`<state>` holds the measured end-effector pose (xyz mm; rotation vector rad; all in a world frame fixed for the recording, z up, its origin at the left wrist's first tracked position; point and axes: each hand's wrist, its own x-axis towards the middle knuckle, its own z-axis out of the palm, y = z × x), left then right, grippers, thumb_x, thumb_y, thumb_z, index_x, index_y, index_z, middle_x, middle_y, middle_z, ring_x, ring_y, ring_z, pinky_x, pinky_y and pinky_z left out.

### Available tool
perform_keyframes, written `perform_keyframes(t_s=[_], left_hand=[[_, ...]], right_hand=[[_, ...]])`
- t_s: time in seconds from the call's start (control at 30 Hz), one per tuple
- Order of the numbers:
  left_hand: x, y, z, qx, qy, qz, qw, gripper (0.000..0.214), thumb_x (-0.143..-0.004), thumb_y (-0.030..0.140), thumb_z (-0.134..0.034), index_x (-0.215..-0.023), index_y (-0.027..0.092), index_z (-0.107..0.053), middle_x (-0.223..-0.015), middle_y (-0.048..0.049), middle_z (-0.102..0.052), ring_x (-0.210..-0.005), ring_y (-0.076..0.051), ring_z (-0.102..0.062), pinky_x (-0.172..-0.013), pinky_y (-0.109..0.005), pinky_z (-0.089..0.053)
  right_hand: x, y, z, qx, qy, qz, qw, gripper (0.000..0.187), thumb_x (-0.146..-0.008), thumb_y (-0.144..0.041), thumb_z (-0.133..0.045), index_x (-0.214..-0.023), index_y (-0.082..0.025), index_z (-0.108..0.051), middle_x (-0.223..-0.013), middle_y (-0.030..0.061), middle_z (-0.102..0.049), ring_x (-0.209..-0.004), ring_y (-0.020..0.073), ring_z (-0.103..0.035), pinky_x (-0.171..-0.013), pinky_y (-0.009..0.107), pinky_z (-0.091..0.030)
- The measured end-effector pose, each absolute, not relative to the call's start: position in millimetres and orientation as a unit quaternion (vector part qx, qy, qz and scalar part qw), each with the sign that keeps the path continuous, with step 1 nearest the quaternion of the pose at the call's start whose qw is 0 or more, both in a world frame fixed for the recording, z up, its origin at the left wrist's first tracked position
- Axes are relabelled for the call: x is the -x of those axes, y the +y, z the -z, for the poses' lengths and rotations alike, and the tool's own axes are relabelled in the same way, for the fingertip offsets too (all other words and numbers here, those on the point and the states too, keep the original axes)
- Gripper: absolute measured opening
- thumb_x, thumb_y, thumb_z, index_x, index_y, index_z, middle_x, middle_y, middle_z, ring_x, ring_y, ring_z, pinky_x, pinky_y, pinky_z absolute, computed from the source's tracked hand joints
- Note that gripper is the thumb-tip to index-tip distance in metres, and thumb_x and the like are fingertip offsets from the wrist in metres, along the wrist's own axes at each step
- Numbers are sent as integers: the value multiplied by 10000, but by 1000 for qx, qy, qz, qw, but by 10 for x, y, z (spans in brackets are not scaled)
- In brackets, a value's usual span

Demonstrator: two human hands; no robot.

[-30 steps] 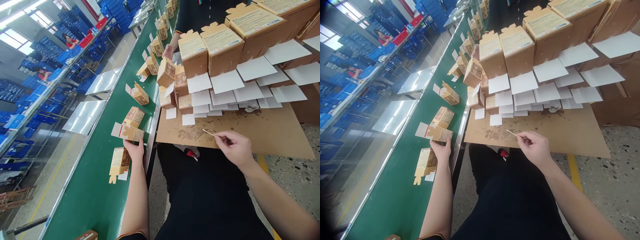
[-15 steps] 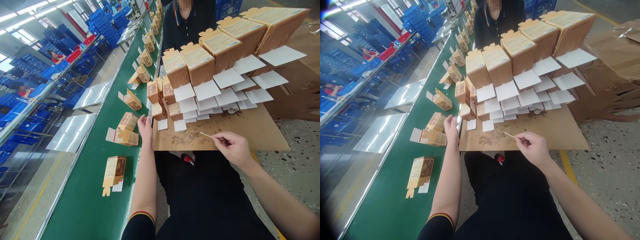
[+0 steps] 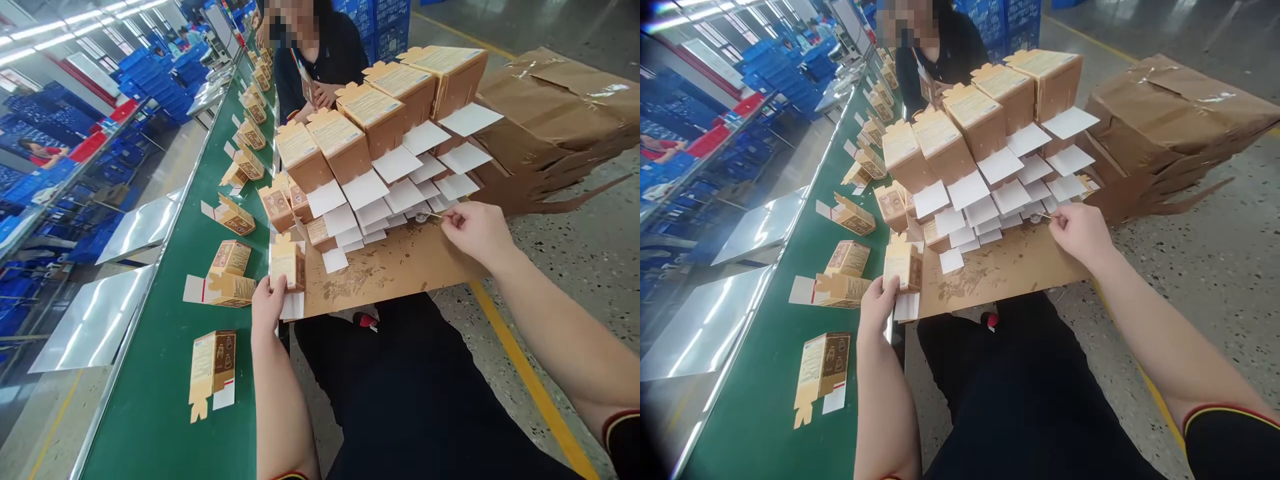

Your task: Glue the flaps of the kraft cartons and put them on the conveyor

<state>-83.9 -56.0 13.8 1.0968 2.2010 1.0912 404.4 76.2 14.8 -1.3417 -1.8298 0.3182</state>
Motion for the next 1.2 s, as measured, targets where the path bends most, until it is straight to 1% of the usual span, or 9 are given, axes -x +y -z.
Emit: perform_keyframes(t_s=[0.1, 0.23, 0.37, 0.5, 0.6, 0.7, 0.87, 1.03, 1.2], left_hand=[[839, -923, -224, -352, 824, -373, 241, 562, -812, 670, -874, -1149, 235, -755, -1207, -139, -845, -1048, -365, -803, -1010, -550, -641], [810, -1280, -296, -309, 762, -466, 328, 760, -721, 670, -996, -1276, 239, -705, -1342, -164, -826, -1258, -380, -793, -1102, -574, -638], [735, -1472, -354, -250, 687, -547, 408, 832, -654, 568, -1094, -1335, 247, -738, -1385, -177, -829, -1367, -410, -773, -1167, -601, -634], [527, -1365, -339, -256, 638, -592, 421, 837, -613, 526, -1123, -1327, 239, -794, -1494, -187, -795, -1418, -442, -751, -1192, -620, -636], [380, -1092, -229, -286, 626, -599, 408, 840, -590, 552, -1127, -1280, 202, -800, -1460, -208, -807, -1387, -442, -772, -1211, -620, -623], [323, -818, -75, -305, 626, -598, 396, 859, -595, 562, -1121, -1283, 185, -770, -1453, -223, -804, -1385, -416, -776, -1239, -608, -596], [368, -653, 106, -313, 640, -578, 399, 847, -631, 562, -1102, -1297, 196, -728, -1444, -218, -801, -1342, -378, -799, -1209, -588, -609], [379, -700, 131, -339, 641, -572, 383, 795, -659, 516, -1104, -1294, 228, -722, -1381, -173, -830, -1285, -362, -823, -1189, -586, -627], [286, -750, 124, -330, 642, -581, 376, 834, -645, 496, -1113, -1310, 239, -680, -1372, -175, -814, -1309, -385, -810, -1202, -616, -606]], right_hand=[[-4003, 1011, -99, 513, -757, -126, 384, 428, -1000, -548, -755, -656, -353, -593, -601, 33, -620, -592, 233, -501, -553, 446, -450], [-4023, 1148, -75, 507, -773, -131, 357, 514, -996, -614, -755, -597, -353, -561, -566, 44, -588, -557, 224, -448, -512, 440, -394], [-4112, 885, -162, 528, -741, -121, 397, 321, -1001, -559, -807, -753, -369, -733, -668, 38, -689, -627, 254, -581, -564, 478, -508], [-3827, 399, -219, 515, -722, -166, 430, 113, -1042, -376, -763, -946, -381, -823, -824, 21, -786, -694, 261, -690, -627, 484, -599], [-3301, 40, -132, 399, -771, -278, 411, 162, -1020, -223, -726, -935, -316, -828, -830, 24, -790, -681, 222, -703, -582, 394, -572], [-2751, -213, 41, 333, -795, -328, 387, 221, -1023, -158, -650, -897, -262, -799, -767, 15, -735, -613, 165, -629, -562, 324, -506], [-2266, -309, 287, 316, -819, -336, 342, 266, -1025, -110, -580, -809, -235, -671, -731, 10, -628, -659, 161, -584, -627, 290, -461], [-2103, -305, 381, 306, -845, -328, 291, 268, -1020, -65, -595, -804, -224, -607, -775, 19, -610, -719, 172, -569, -688, 295, -418], [-2112, -279, 413, 302, -855, -324, 270, 316, -1015, -55, -581, -751, -224, -545, -751, 23, -584, -708, 171, -550, -684, 300, -398]])
